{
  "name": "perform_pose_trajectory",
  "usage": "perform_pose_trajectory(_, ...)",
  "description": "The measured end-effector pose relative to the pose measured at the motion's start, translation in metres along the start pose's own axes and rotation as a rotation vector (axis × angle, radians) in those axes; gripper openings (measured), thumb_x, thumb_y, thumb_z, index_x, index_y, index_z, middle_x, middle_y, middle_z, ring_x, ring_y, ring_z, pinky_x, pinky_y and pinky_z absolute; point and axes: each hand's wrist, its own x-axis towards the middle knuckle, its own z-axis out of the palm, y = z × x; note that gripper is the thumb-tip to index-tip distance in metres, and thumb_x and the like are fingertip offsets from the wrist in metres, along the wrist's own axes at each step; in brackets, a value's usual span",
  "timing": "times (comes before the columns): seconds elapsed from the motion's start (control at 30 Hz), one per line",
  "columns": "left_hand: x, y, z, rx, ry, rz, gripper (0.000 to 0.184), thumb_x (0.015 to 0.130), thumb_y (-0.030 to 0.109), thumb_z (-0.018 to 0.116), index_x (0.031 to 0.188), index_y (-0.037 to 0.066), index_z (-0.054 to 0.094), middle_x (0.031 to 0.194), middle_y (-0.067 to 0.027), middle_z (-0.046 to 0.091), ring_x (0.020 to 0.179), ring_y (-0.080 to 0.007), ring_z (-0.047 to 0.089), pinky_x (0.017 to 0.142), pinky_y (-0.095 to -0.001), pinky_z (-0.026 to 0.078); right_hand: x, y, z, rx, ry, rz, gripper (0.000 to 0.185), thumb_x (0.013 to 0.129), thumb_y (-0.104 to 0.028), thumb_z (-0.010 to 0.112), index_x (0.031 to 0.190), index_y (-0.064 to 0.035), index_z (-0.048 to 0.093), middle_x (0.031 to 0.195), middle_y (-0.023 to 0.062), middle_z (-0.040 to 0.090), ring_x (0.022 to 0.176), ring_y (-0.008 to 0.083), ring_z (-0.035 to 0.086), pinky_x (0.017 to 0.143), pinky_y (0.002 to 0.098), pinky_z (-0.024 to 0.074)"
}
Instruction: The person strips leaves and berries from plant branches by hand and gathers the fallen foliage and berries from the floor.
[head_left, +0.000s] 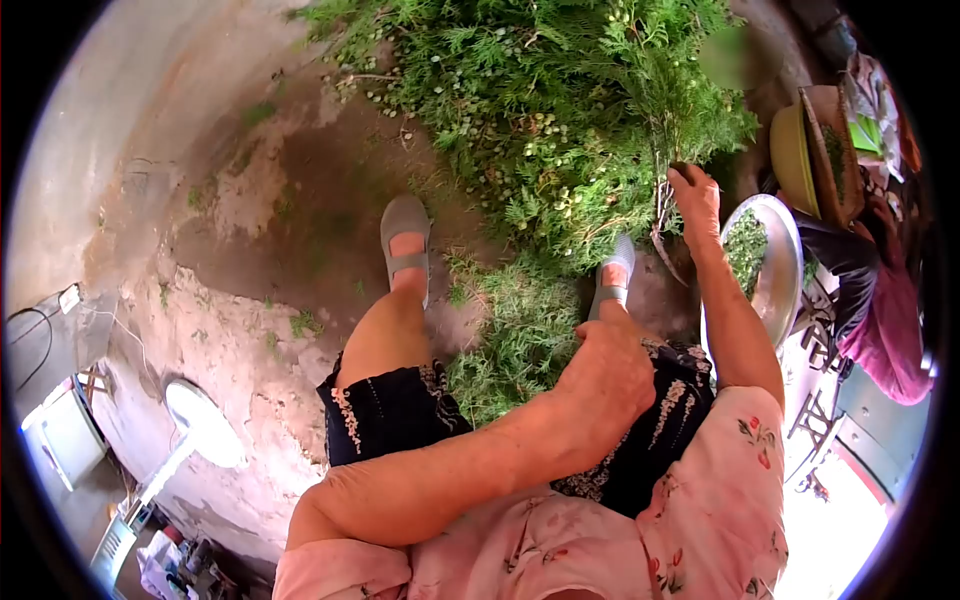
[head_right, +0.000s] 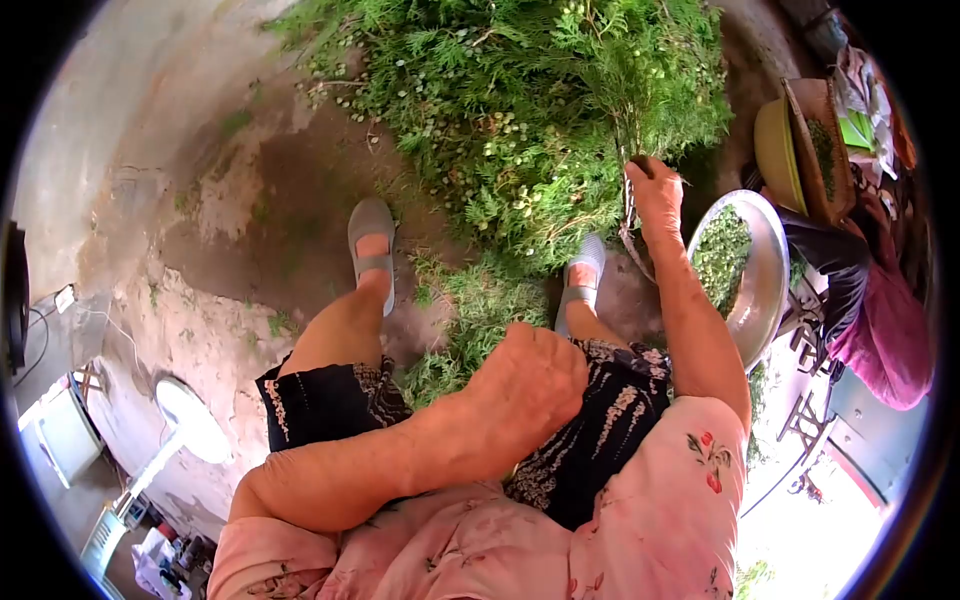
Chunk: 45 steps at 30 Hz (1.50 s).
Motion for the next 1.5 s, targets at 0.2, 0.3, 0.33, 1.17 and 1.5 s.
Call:
perform_pose_trajectory(0.2, -0.026, -0.012, -0.021, 0.050, 0.082, -0.017, 0.013, 0.069, 0.016, 0.053, 0.076, 0.005, 0.056, 0.066, -0.0044, 0.049, 0.064, -0.0155, 0.047, 0.055, -0.0289, 0.032, -0.010, -0.023, 0.070, -0.571, 0.056, -0.328, 0.028, 0.072, -0.022, 0.066, 0.094, -0.0048, 0.062, 0.097, 0.0207, 0.052, 0.097, 0.0376, 0.047, 0.083, 0.0424, 0.0409)
perform_pose_trajectory(0.3, -0.040, -0.016, -0.024, 0.025, 0.047, -0.016, 0.015, 0.071, 0.016, 0.052, 0.078, 0.003, 0.056, 0.066, -0.0040, 0.047, 0.064, -0.0152, 0.045, 0.054, -0.0288, 0.031, -0.024, -0.041, 0.105, -0.582, 0.043, -0.653, 0.031, 0.071, -0.014, 0.067, 0.099, -0.0033, 0.058, 0.099, 0.0206, 0.051, 0.095, 0.0377, 0.049, 0.081, 0.0424, 0.0422)
perform_pose_trajectory(0.33, -0.047, -0.018, -0.026, 0.014, 0.059, -0.033, 0.018, 0.072, 0.016, 0.051, 0.081, 0.001, 0.056, 0.067, -0.0046, 0.048, 0.064, -0.0156, 0.045, 0.055, -0.0289, 0.031, -0.025, -0.038, 0.121, -0.496, -0.035, -0.684, 0.032, 0.070, -0.013, 0.067, 0.100, -0.0031, 0.057, 0.099, 0.0199, 0.051, 0.093, 0.0368, 0.050, 0.078, 0.0421, 0.0430)
perform_pose_trajectory(1.17, -0.146, -0.130, -0.003, -0.161, 0.290, -0.463, 0.032, 0.080, 0.022, 0.043, 0.100, 0.000, 0.056, 0.088, -0.0171, 0.059, 0.080, -0.0271, 0.054, 0.077, -0.0371, 0.043, 0.064, -0.125, 0.380, -0.489, -0.276, -0.084, 0.072, 0.080, -0.022, 0.063, 0.136, -0.0037, 0.021, 0.136, 0.0209, 0.028, 0.113, 0.0358, 0.046, 0.089, 0.0430, 0.0443)
perform_pose_trajectory(1.5, -0.140, -0.144, 0.011, -0.155, 0.309, -0.492, 0.032, 0.080, 0.022, 0.044, 0.099, 0.000, 0.056, 0.087, -0.0166, 0.058, 0.080, -0.0267, 0.054, 0.076, -0.0367, 0.043, 0.005, -0.101, 0.359, -0.827, -0.429, -0.348, 0.021, 0.076, -0.016, 0.064, 0.095, -0.0100, 0.061, 0.114, 0.0147, 0.049, 0.097, 0.0301, 0.056, 0.076, 0.0411, 0.0473)
